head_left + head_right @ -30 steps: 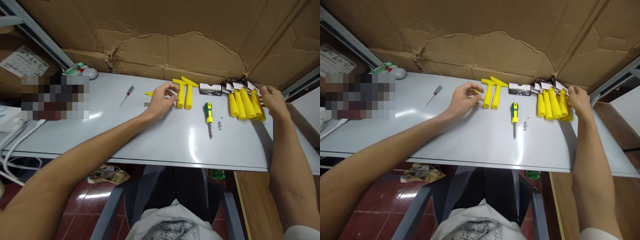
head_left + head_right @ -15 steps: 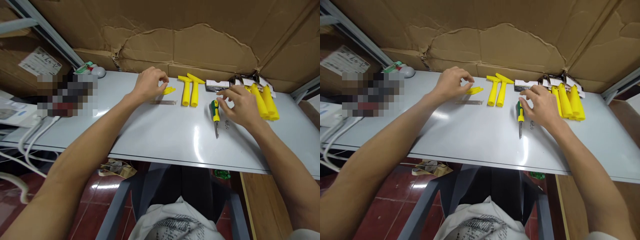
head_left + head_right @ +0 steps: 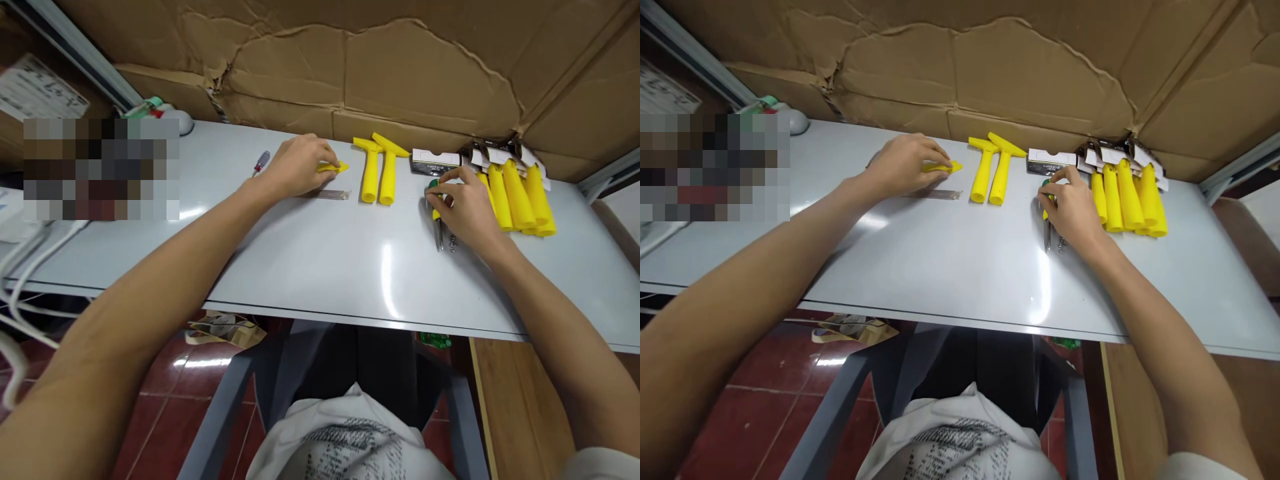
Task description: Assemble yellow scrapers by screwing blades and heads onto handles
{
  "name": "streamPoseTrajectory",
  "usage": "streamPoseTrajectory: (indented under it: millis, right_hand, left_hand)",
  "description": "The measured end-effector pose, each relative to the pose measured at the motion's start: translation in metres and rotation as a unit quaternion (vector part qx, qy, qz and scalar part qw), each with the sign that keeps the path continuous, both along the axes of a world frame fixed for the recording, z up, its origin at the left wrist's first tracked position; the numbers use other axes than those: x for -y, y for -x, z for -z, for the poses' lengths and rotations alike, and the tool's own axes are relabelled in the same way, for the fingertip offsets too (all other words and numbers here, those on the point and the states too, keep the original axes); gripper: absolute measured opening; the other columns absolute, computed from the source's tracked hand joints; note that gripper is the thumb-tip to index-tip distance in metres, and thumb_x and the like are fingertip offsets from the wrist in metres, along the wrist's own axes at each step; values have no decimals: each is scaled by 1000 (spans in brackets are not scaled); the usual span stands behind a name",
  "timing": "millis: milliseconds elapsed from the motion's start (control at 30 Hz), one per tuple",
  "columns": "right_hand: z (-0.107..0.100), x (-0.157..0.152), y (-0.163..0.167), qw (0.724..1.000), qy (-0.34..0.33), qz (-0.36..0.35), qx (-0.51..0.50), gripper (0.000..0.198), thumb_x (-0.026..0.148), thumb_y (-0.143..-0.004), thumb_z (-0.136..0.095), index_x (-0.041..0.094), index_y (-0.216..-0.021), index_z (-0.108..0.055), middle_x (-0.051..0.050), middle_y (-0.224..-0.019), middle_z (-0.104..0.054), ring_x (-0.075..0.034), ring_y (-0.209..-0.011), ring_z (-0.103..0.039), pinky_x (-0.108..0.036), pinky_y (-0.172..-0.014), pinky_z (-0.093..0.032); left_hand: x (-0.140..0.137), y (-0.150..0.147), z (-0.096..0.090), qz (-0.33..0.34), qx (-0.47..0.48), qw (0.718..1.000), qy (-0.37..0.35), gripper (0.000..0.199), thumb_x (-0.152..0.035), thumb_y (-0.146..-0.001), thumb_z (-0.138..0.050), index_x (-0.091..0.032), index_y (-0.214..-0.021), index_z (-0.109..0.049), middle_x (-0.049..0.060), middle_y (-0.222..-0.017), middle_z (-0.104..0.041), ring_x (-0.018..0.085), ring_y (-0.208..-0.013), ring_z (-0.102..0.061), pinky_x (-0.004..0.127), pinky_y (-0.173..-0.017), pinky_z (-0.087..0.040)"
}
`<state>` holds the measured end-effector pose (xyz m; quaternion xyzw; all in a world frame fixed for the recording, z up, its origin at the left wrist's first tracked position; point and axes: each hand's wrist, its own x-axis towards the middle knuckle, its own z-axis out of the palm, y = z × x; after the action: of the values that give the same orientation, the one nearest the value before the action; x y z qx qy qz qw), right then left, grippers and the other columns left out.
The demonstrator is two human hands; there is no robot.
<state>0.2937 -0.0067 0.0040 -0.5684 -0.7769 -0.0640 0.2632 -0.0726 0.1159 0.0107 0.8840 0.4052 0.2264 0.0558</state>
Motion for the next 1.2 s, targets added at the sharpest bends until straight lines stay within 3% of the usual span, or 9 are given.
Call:
streamPoseTrajectory:
  millis: [100, 200, 333, 467, 633, 733, 967, 1067, 1200]
  right_hand:
    - [0, 1, -4, 1000, -17, 9, 18, 24, 37, -101, -68, 24, -106, -87, -14, -123, -72, -22, -82, -63, -48, -81, -59]
    - [-1, 5, -1, 999, -42, 24, 19, 25, 40, -100, -68, 24, -104, -86, -13, -121, -73, -21, -78, -60, -44, -72, -53]
    - [-8, 14, 11, 998, -57, 29, 17, 22, 37, -101, -66, 24, -104, -84, -13, -124, -73, -23, -81, -64, -43, -71, -51]
    - [-15, 23, 25, 998, -47, 15, 29, 22, 32, -103, -62, 24, -101, -82, -13, -121, -76, -28, -92, -71, -43, -68, -50]
    - [-15, 28, 34, 998, -60, -9, 0, 21, 28, -103, -60, 23, -101, -80, -10, -112, -79, -28, -100, -74, -45, -79, -56]
    - [-12, 27, 34, 998, -59, -27, -17, 21, 27, -104, -59, 22, -101, -80, -10, -107, -79, -28, -101, -74, -44, -86, -58]
    - [-10, 23, 31, 998, -45, -42, -32, 25, 30, -105, -57, 22, -99, -80, -9, -101, -79, -23, -85, -73, -40, -74, -57]
    - [-10, 23, 30, 997, -48, -47, -43, 25, 32, -105, -58, 22, -99, -80, -9, -100, -79, -23, -85, -71, -39, -70, -55]
    - [-8, 22, 31, 997, -39, -65, -25, 22, 28, -103, -58, 23, -100, -80, -8, -100, -80, -23, -85, -72, -41, -79, -58]
  left_hand:
    - [17, -16, 0, 59, 55, 997, -14, 35, -38, -103, -63, -26, -133, -80, 10, -148, -73, 34, -138, -64, 59, -125, -46]
    - [37, -34, 3, 132, 17, 991, -23, 44, -46, -107, -62, -24, -143, -74, 11, -164, -62, 35, -152, -56, 58, -129, -45]
    - [56, -47, 12, 138, -40, 989, -43, 56, -48, -107, -64, -23, -158, -62, 15, -170, -56, 40, -167, -36, 68, -135, -37]
    - [59, -55, 21, 149, -74, 983, -84, 55, -41, -110, -59, -29, -164, -55, 18, -173, -49, 44, -168, -33, 74, -129, -41]
    - [57, -62, 22, 169, -63, 971, -159, 34, -31, -111, -58, -23, -141, -70, 17, -153, -68, 37, -150, -56, 62, -122, -49]
    - [60, -64, 21, 175, -59, 965, -185, 26, -26, -110, -61, -20, -132, -72, 15, -151, -70, 34, -141, -62, 55, -117, -52]
    - [63, -69, 22, 173, -84, 947, -257, 31, -21, -114, -51, -26, -135, -74, 3, -148, -76, 26, -114, -69, 45, -96, -51]
    - [61, -69, 23, 187, -68, 949, -243, 30, -18, -114, -51, -24, -129, -76, 4, -147, -77, 23, -113, -71, 43, -97, -51]
    - [59, -68, 26, 215, -12, 958, -188, 26, -21, -112, -56, -23, -128, -78, 7, -143, -79, 23, -115, -74, 44, -103, -53]
